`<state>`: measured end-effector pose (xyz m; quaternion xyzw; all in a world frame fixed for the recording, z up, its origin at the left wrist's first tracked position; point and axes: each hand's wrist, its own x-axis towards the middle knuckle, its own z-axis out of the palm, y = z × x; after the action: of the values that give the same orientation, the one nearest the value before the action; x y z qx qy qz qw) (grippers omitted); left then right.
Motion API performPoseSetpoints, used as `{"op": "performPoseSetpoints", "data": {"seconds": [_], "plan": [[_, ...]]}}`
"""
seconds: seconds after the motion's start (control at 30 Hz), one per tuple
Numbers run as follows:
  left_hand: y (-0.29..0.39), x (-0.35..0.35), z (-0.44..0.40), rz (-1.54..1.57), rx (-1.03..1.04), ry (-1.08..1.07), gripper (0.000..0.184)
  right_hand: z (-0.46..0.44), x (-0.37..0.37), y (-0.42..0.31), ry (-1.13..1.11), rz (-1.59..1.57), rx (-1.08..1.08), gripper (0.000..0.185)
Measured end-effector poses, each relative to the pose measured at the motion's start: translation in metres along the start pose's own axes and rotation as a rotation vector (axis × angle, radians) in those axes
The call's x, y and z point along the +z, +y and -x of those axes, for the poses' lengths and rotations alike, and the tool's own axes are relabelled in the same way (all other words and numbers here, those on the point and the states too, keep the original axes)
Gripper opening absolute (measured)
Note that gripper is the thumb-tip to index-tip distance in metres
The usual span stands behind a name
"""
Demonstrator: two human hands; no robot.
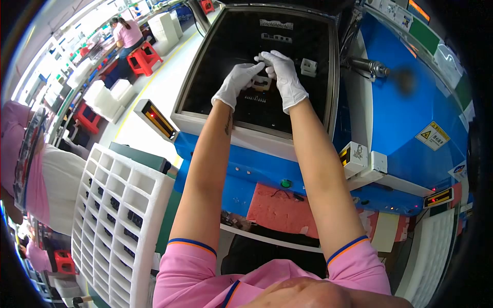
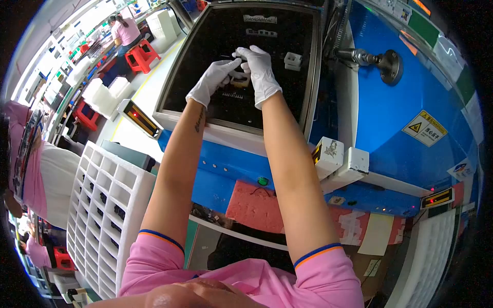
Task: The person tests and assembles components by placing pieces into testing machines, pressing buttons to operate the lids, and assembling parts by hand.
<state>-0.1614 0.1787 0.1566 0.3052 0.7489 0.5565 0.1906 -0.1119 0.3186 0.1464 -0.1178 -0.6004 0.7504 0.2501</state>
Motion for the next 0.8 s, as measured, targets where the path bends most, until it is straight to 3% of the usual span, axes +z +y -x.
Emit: {"op": "performPoseSetpoints", "data": {"seconds": [0.17, 0.33, 0.47, 0.57, 0.73, 0.8], "plan": [[-0.012, -0.01, -0.011, 0.366, 0.072, -0.162, 0.027, 0.024, 0.015, -0.02, 0.025, 0.136, -0.074, 0.065], [-0.007, -0.013, -0.008, 0.318, 0.064, -0.216, 0.023, 0.023, 0.02, -0.022, 0.04, 0.081, -0.155, 0.05], [-0.007, -0.014, -0.002, 0.175, 0.115, -0.118, 0.019, 0.021, 0.018, -0.02, 0.078, -0.029, -0.21, 0.041], [-0.014, -0.03, -0.003, 0.297, -0.04, 0.345, 0.019, 0.019, 0.018, -0.022, 0.096, 0.026, -0.218, 0.037], [-0.047, -0.039, -0.024, -0.095, -0.016, 0.424, 0.02, 0.02, 0.021, -0.022, 0.108, 0.099, -0.207, 0.032], [-0.061, -0.041, -0.036, -0.266, 0.03, 0.353, 0.019, 0.022, 0.022, -0.023, 0.138, 0.097, -0.182, 0.029]]}}
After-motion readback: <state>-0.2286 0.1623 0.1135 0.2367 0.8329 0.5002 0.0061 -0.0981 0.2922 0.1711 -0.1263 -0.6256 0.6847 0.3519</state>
